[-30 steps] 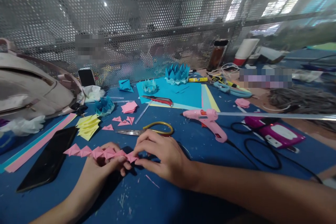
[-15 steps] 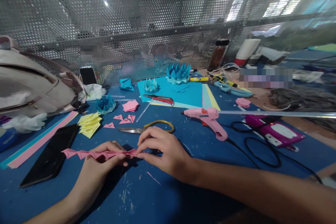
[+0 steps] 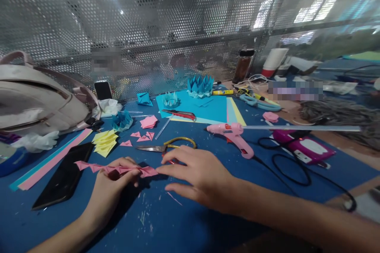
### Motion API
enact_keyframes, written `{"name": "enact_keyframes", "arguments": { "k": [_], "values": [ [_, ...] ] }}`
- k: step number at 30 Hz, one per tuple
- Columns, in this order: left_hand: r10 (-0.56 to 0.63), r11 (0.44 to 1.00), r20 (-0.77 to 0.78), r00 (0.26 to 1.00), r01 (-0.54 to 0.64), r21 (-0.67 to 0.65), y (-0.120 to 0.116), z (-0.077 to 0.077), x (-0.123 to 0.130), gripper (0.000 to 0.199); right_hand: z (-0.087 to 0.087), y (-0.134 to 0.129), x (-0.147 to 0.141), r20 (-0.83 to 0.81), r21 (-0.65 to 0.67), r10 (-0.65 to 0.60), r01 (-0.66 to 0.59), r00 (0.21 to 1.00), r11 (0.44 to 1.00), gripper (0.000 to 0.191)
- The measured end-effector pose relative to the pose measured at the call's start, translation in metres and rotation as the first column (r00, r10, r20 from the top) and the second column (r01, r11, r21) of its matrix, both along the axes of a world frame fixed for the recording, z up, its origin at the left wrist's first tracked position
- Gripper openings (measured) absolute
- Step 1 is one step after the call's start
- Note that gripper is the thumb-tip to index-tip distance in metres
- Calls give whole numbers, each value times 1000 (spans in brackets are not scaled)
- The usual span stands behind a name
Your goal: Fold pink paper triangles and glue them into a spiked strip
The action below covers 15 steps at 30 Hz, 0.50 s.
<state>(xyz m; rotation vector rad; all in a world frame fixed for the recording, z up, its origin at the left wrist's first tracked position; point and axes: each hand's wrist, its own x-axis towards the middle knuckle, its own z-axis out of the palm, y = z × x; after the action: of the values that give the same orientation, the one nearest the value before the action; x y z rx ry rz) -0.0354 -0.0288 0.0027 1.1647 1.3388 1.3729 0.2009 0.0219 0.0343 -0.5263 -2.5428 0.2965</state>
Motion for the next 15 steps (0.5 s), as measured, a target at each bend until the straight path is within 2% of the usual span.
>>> {"name": "enact_keyframes", "arguments": {
  "k": [2, 4, 6, 7, 8, 9, 10, 11, 12, 15],
  "values": [
    [21, 1000, -15, 1000, -21, 2, 1, 1, -2, 12, 10, -9, 23, 39, -134, -50, 55, 998, 990, 21],
    [49, 999, -26, 998, -50, -2, 1, 1, -4, 13, 12, -16, 55, 83, -238, -109, 125, 991, 963, 15],
    [69, 997, -20, 997, -69, -19, 3, -1, -5, 13, 8, -20, 91, 152, -314, -196, 235, 969, 920, 24],
    [69, 997, -7, 998, -69, -28, 3, -2, -5, 13, 5, -20, 108, 170, -312, -281, 322, 945, 894, 30],
    [63, 997, 11, 998, -63, -37, 4, -4, -6, 13, 2, -20, 124, 208, -273, -442, 486, 872, 830, 33],
    [55, 998, 32, 998, -53, -44, 5, -5, -7, 14, -1, -18, 136, 191, -190, -615, 644, 765, 741, 34],
    [45, 998, 51, 998, -43, -44, 5, -7, -8, 15, -3, -16, 146, 171, -127, -720, 740, 673, 661, 35],
    [36, 999, 62, 997, -33, -41, 6, -9, -9, 16, -4, -12, 152, 153, -90, -774, 789, 614, 608, 38],
    [24, 999, 64, 998, -22, -37, 6, -10, -9, 16, -5, -7, 154, 138, -73, -799, 811, 585, 581, 41],
    [21, 1000, 52, 998, -20, -21, 7, -11, -11, 15, -7, 11, 146, 203, -94, -755, 780, 623, 618, 53]
  ]
}}
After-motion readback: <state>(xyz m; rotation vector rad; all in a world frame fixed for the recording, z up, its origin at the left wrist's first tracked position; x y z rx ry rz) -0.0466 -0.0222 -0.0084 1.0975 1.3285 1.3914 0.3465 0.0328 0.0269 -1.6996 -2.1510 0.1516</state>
